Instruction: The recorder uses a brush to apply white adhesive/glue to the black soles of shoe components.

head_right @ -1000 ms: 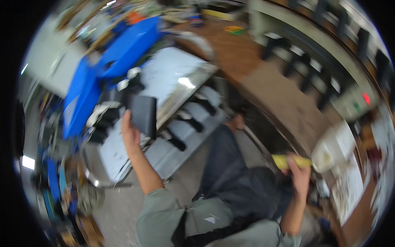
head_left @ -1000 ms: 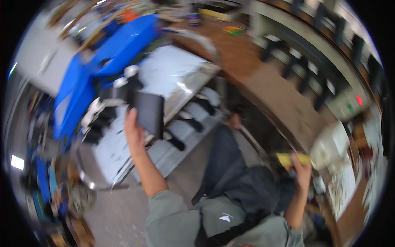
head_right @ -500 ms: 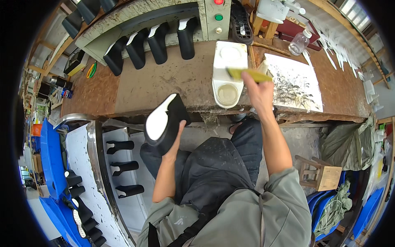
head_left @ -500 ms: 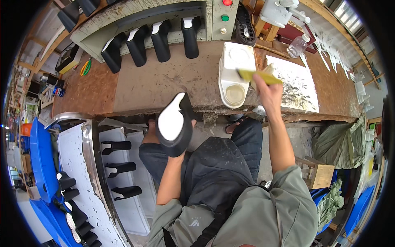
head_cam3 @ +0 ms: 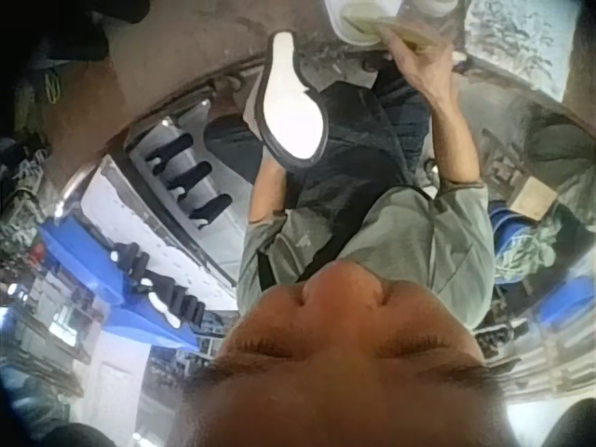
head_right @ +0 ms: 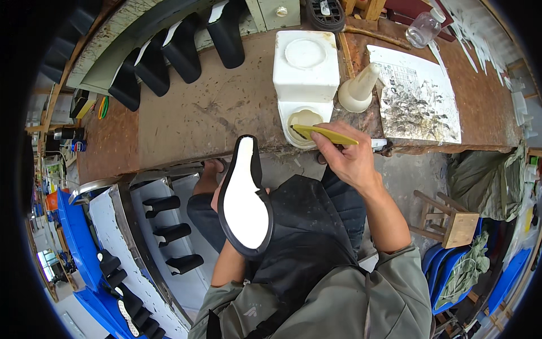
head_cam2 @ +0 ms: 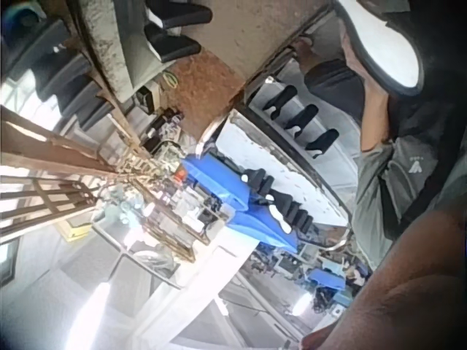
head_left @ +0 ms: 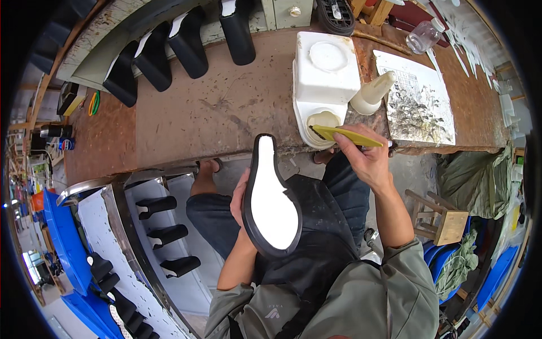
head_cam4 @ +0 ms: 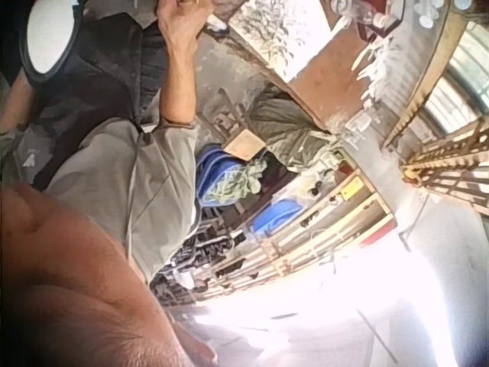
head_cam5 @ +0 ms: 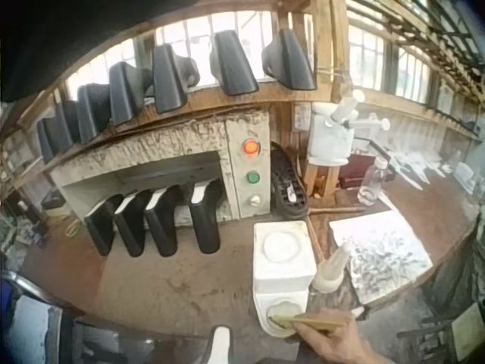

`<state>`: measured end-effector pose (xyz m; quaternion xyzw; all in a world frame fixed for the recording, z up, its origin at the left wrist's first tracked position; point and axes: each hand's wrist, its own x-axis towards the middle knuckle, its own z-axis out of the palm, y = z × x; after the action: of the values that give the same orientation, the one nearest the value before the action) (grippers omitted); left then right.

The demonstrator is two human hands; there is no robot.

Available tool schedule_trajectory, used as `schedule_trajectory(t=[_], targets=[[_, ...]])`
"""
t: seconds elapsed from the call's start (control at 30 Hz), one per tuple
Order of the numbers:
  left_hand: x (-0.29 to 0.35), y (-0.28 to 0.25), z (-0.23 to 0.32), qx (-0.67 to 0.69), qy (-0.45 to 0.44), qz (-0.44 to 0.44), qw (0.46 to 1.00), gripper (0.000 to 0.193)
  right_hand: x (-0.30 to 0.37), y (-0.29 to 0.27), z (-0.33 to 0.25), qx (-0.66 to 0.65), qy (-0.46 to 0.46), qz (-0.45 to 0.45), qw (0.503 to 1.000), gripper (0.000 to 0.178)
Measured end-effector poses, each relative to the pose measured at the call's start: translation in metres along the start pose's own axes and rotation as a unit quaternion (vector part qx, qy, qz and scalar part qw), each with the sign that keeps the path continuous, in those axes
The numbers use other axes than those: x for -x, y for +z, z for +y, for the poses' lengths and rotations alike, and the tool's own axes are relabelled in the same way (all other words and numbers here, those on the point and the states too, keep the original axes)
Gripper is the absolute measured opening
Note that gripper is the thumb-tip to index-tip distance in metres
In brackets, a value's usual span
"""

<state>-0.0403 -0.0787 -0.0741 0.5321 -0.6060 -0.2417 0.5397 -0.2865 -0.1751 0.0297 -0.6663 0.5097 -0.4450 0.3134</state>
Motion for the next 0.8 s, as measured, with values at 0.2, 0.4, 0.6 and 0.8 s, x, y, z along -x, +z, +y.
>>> schedule_trajectory(t=[0.2, 0.4, 0.6, 0.8], targets=[[-0.001, 0.003, 0.011, 0.070, 0.013, -0.013, 0.997, 0.048, -0.004, 0.003, 0.006, 0.007, -0.022, -0.015, 1.000, 0.011], [-0.005, 0.007, 0.011, -0.016, 0.175, 0.085, 0.981, 0.073, -0.005, -0.009, 0.006, -0.205, 0.214, 0.005, 0.955, 0.011], [0.002, -0.010, 0.028, -0.173, 0.236, 0.023, 0.956, 0.081, 0.024, -0.033, -0.071, -0.277, 0.162, -0.002, 0.947, 0.013], [0.026, -0.036, 0.053, -0.303, 0.202, -0.067, 0.929, 0.079, 0.022, -0.018, -0.122, -0.214, -0.039, -0.029, 0.976, 0.016]])
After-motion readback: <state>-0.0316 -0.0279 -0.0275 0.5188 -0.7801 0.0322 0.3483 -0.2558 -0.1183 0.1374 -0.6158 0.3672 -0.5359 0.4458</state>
